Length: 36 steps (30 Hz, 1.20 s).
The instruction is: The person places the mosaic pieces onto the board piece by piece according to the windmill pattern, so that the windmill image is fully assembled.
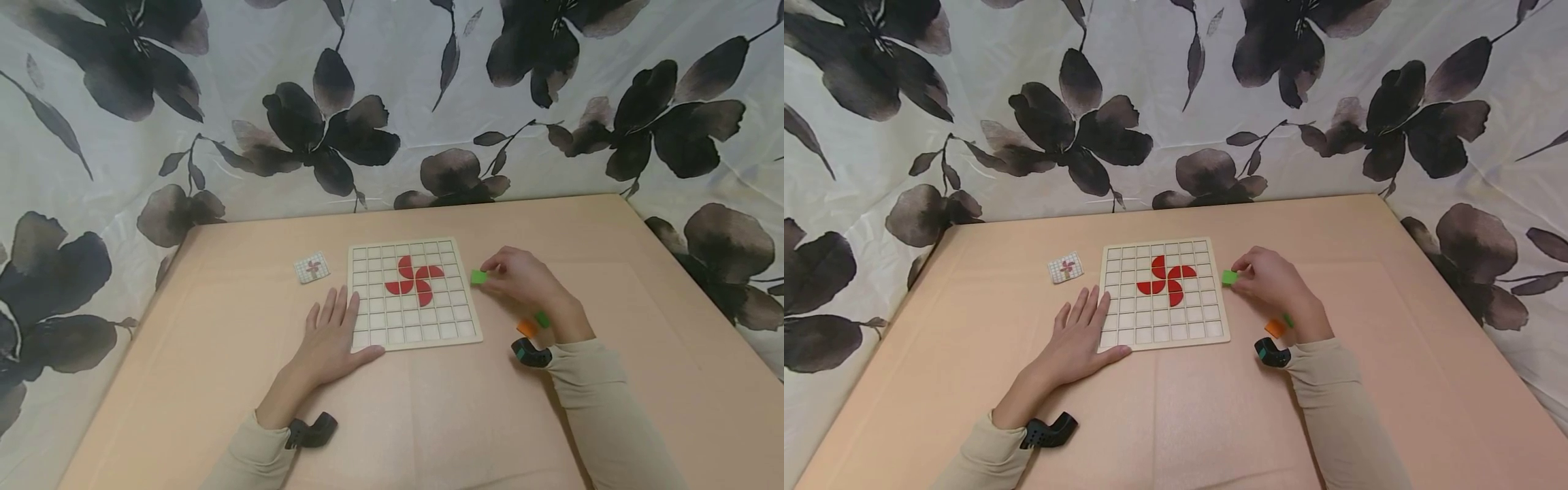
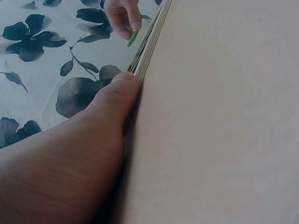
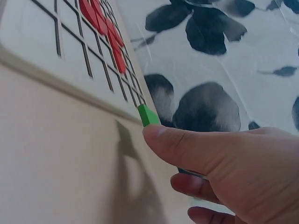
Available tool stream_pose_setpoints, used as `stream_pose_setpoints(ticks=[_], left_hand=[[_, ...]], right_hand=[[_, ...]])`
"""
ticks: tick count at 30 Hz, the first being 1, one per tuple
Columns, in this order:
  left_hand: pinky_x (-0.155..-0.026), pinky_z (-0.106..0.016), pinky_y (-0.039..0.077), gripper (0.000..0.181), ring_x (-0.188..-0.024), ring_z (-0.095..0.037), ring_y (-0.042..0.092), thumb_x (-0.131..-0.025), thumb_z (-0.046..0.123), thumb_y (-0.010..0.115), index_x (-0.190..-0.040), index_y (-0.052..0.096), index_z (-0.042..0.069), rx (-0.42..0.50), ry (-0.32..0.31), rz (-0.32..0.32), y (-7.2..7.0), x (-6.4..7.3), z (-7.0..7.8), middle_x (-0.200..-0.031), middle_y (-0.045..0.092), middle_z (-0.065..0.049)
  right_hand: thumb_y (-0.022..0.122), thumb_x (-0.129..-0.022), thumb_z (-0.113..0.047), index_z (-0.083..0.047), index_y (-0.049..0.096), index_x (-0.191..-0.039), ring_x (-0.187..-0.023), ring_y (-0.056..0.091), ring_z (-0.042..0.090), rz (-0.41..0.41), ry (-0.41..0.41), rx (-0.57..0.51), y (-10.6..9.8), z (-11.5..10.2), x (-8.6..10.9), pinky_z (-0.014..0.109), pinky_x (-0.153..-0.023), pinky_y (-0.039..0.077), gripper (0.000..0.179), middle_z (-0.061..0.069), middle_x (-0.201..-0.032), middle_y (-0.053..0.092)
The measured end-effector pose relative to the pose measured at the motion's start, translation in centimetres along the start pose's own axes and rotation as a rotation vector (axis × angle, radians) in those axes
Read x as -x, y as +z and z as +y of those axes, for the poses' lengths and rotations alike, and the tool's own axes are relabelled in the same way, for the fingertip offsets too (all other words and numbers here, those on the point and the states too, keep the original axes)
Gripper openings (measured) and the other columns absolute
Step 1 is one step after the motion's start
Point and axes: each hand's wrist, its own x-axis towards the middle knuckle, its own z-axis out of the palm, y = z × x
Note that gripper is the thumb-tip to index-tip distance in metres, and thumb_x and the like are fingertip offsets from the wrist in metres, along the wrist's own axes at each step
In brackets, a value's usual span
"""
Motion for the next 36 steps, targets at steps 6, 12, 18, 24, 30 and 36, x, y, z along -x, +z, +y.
stream_pose_setpoints(ticks=[6,12,18,24,30,36], left_hand=[[-0.113,-0.059,0.006,0.109,-0.148,-0.035,0.002,-0.078,0.081,0.043,-0.153,0.015,0.008,-0.009,0.007,0.002,0.0,0.0,0.1,-0.160,0.007,-0.017],[-0.114,-0.058,0.005,0.108,-0.148,-0.034,0.000,-0.078,0.081,0.043,-0.153,0.014,0.008,-0.003,0.001,-0.013,-0.1,0.0,0.1,-0.160,0.005,-0.016],[-0.114,-0.058,0.005,0.108,-0.148,-0.034,0.000,-0.078,0.080,0.043,-0.153,0.014,0.008,-0.004,-0.001,-0.017,-0.1,0.1,0.1,-0.160,0.005,-0.017],[-0.114,-0.059,0.006,0.107,-0.148,-0.035,0.001,-0.079,0.079,0.045,-0.153,0.015,0.007,-0.006,0.000,-0.014,-0.3,0.1,0.2,-0.160,0.006,-0.017],[-0.114,-0.059,0.007,0.107,-0.148,-0.035,0.001,-0.079,0.078,0.045,-0.153,0.015,0.007,-0.013,-0.001,-0.018,-0.4,0.0,0.2,-0.160,0.005,-0.017],[-0.114,-0.059,0.007,0.107,-0.148,-0.035,0.001,-0.079,0.078,0.046,-0.153,0.015,0.007,-0.013,0.000,-0.015,-0.4,0.0,0.2,-0.160,0.005,-0.017]], right_hand=[[0.072,-0.084,-0.026,-0.012,0.071,-0.105,-0.096,0.055,0.025,0.011,0.003,0.005,0.6,-2.5,0.1,0.039,-0.081,0.048,0.026,0.005,-0.104,0.061],[0.073,-0.083,-0.025,-0.013,0.071,-0.106,-0.094,0.058,0.022,0.051,-0.077,0.020,1.8,-5.5,0.2,0.038,-0.079,0.050,0.026,0.003,-0.107,0.060],[0.072,-0.084,-0.025,-0.016,0.071,-0.106,-0.094,0.060,0.019,0.085,-0.117,0.028,3.6,-7.5,0.4,0.036,-0.080,0.052,0.024,0.000,-0.110,0.059],[0.074,-0.083,-0.027,-0.017,0.071,-0.107,-0.091,0.062,0.017,0.097,-0.150,0.047,4.9,-8.8,0.2,0.035,-0.080,0.053,0.026,-0.002,-0.105,0.059],[0.076,-0.081,-0.029,-0.017,0.071,-0.108,-0.086,0.055,0.014,0.102,-0.142,0.028,6.0,-9.2,0.1,0.030,-0.077,0.051,0.030,-0.003,-0.101,0.058],[0.074,-0.083,-0.031,-0.017,0.071,-0.109,-0.087,0.051,0.013,0.091,-0.164,0.043,6.8,-9.5,0.0,0.028,-0.076,0.048,0.030,-0.004,-0.100,0.057]])
